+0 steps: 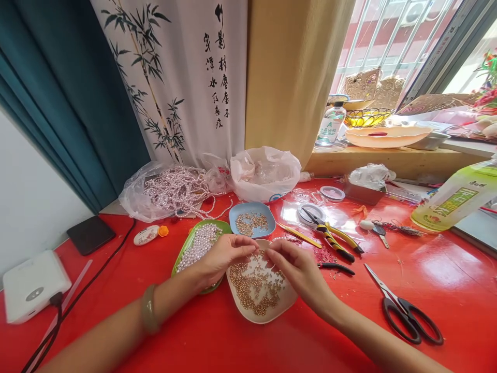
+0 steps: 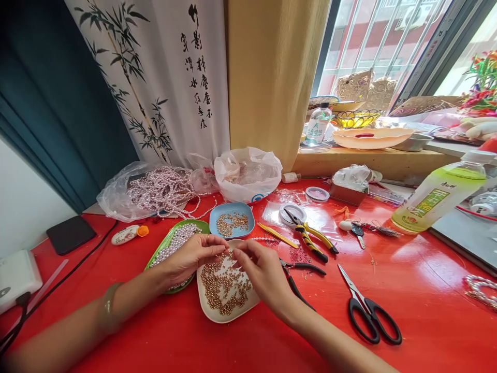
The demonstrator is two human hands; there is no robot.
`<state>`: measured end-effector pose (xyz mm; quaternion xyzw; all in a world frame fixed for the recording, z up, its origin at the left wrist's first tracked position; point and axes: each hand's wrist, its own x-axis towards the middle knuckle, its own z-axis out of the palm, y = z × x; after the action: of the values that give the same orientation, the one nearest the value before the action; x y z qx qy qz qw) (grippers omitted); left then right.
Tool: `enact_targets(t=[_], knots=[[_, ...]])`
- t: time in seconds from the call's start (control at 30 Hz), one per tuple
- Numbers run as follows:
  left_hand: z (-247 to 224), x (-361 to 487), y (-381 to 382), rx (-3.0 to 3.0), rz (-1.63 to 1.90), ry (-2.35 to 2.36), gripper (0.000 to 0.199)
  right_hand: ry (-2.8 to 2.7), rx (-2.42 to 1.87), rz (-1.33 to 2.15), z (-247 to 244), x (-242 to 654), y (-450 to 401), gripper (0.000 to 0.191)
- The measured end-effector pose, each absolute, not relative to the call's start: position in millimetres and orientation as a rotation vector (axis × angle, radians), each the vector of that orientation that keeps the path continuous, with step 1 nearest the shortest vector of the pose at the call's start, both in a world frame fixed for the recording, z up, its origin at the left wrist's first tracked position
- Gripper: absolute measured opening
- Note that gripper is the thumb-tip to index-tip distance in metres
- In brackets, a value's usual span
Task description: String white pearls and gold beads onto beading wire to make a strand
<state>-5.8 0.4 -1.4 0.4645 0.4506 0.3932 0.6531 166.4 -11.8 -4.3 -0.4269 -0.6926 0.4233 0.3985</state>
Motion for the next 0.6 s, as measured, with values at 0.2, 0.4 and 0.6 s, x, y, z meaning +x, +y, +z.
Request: enact_targets(t=[0.2,0.4,0.6], knots=[[-1.4,-5.5,1.2,0.939,0.92,0.988,0.017,-1.811,-1.162,1.114,-5.6,160.0,-20.2,0.015],[-1.1,-4.7,1.3,0.923,0.934,0.991,0.019,-1.855,-1.184,1.121,-2.9,159.3,-19.9,0.014],[-0.2,-3.7,0.4,0.96,0.926,1.0,0.018,-1.897,-1.199,1.09,-3.0,158.9,-19.5,0.014]])
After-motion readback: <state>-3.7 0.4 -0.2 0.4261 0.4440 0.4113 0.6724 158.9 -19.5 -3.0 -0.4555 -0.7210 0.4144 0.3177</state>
